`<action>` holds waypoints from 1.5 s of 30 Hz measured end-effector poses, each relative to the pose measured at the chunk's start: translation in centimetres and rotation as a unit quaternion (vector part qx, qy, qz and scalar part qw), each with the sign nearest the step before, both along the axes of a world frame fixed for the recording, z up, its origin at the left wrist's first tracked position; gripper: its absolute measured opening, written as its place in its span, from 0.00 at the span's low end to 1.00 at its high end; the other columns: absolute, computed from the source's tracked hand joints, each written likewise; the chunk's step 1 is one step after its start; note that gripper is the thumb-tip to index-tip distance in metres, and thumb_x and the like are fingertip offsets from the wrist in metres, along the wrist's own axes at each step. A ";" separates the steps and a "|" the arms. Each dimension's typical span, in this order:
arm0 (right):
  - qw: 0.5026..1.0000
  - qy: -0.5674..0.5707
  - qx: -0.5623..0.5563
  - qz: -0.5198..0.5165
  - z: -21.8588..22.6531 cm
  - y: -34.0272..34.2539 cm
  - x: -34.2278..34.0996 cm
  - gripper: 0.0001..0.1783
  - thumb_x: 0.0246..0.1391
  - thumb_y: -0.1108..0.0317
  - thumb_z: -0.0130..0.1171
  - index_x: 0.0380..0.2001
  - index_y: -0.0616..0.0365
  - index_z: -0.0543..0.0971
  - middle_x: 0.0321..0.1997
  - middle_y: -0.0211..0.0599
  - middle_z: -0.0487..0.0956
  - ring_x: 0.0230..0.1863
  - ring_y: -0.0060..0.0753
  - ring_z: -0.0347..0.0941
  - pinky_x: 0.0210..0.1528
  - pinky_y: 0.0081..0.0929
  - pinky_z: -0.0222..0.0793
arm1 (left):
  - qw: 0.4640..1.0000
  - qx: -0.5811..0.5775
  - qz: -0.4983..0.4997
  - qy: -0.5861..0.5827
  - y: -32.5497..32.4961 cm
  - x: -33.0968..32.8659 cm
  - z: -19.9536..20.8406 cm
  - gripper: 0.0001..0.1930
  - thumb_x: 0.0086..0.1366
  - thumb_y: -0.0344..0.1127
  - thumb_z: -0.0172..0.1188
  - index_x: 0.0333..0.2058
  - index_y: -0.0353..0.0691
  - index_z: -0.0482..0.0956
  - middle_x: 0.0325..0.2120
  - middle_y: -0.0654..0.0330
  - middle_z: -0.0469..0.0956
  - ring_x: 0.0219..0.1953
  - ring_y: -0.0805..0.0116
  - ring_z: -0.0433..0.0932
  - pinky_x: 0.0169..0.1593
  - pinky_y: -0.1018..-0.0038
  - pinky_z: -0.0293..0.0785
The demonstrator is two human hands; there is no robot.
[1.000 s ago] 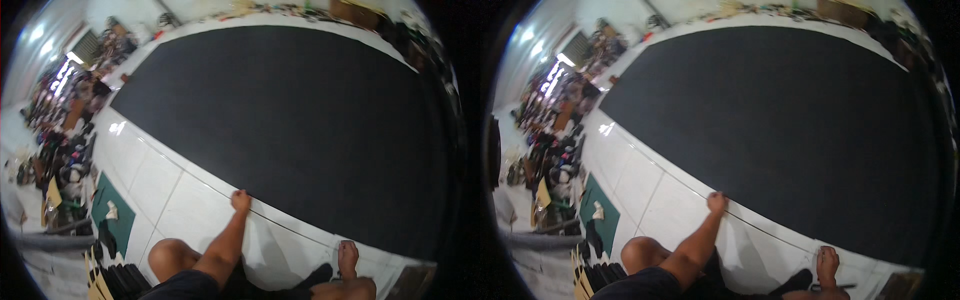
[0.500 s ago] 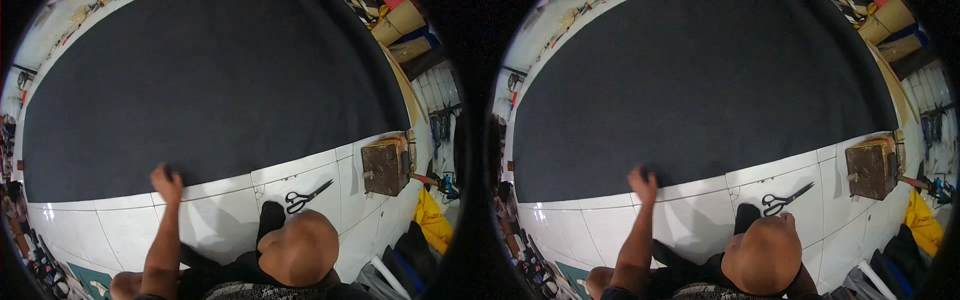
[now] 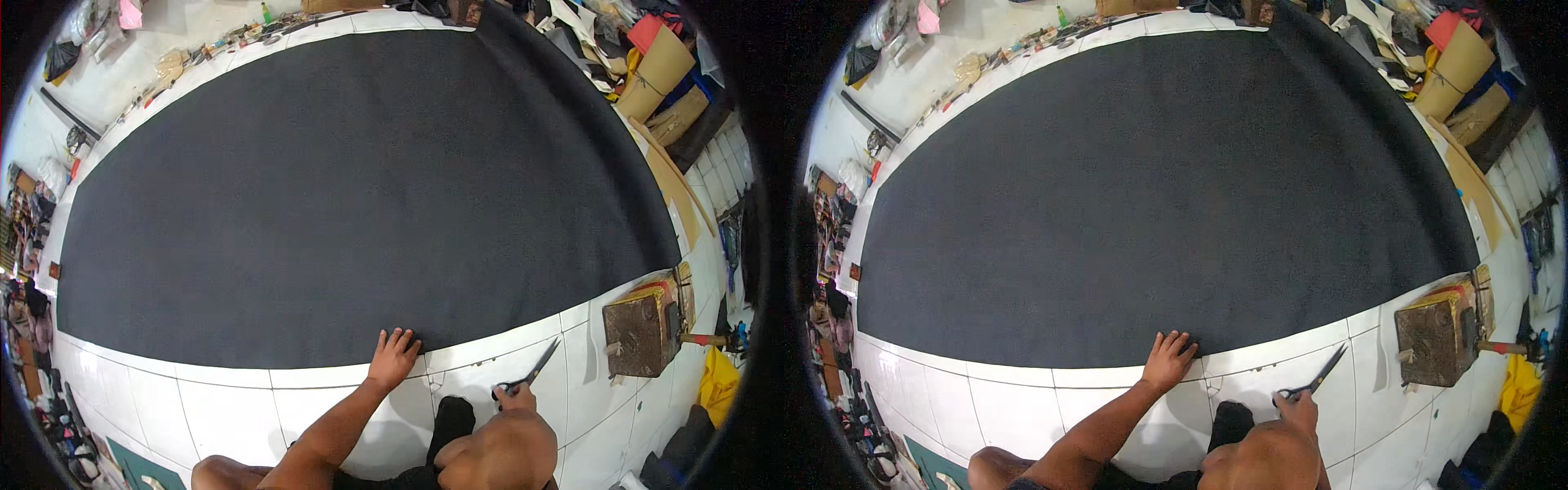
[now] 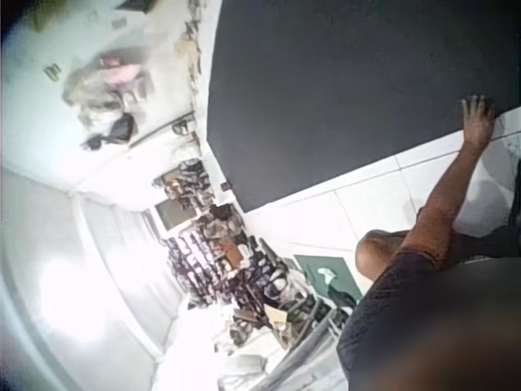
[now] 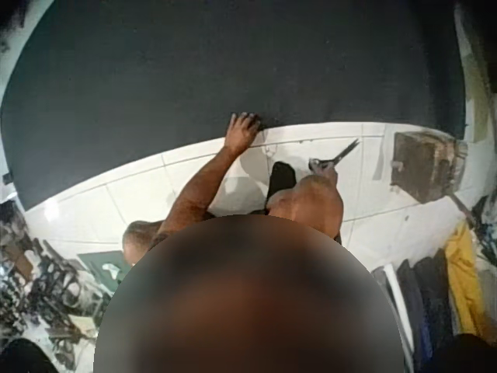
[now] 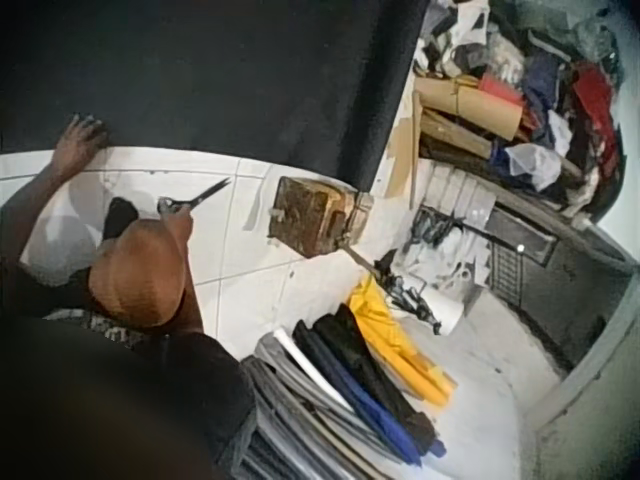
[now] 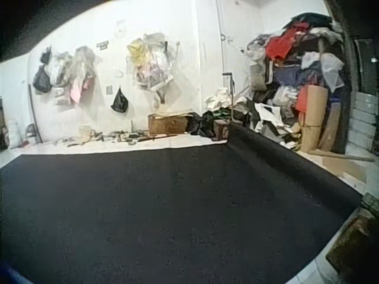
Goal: Cutting a large piece of black fabric into sections on the floor using scissors.
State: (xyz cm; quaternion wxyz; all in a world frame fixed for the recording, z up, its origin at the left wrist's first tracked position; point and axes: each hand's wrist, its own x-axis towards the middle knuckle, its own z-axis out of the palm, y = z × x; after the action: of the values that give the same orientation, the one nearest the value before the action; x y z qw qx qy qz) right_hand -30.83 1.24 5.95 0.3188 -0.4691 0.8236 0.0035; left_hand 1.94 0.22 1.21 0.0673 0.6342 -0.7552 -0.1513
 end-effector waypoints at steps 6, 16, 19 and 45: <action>0.999 0.006 -0.002 -0.053 -1.3 -0.4 -0.9 0.29 0.35 0.48 0.74 0.28 0.65 0.76 0.29 0.49 0.81 0.33 0.47 0.78 0.40 0.39 0.72 | 0.999 -0.028 0.004 0.022 -0.2 -1.1 -0.9 0.14 0.63 0.37 0.52 0.46 0.44 0.79 0.52 0.57 0.73 0.59 0.56 0.67 0.63 0.45 0.56; 0.990 0.046 -0.007 -0.132 -3.6 2.2 -3.4 0.37 0.29 0.53 0.76 0.38 0.64 0.70 0.31 0.47 0.78 0.37 0.49 0.77 0.42 0.39 0.71 | 0.997 0.005 0.040 0.069 -0.6 -1.5 0.5 0.12 0.61 0.37 0.56 0.42 0.43 0.81 0.47 0.59 0.75 0.56 0.59 0.68 0.64 0.46 0.56; 0.985 0.084 -0.018 -0.147 -3.9 3.1 -4.2 0.38 0.29 0.54 0.75 0.41 0.66 0.72 0.31 0.47 0.79 0.41 0.48 0.78 0.50 0.38 0.71 | 0.997 0.013 0.041 0.071 -0.4 -1.6 0.2 0.12 0.61 0.37 0.56 0.41 0.43 0.81 0.47 0.59 0.74 0.57 0.59 0.67 0.64 0.46 0.54; 0.882 -0.432 0.176 0.072 -1.8 5.7 7.8 0.20 0.60 0.49 0.53 0.32 0.57 0.69 0.24 0.31 0.72 0.25 0.25 0.69 0.31 0.24 0.67 | 0.990 -0.019 0.089 0.107 -0.6 -1.7 0.4 0.12 0.54 0.34 0.64 0.39 0.41 0.80 0.42 0.58 0.75 0.49 0.56 0.71 0.64 0.46 0.57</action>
State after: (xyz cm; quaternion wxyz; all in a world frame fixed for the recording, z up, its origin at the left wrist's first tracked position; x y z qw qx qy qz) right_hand -23.04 6.96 4.11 0.7192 -0.4183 0.5539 -0.0323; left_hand 0.26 -0.39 1.63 0.1730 0.6775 -0.6870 -0.1980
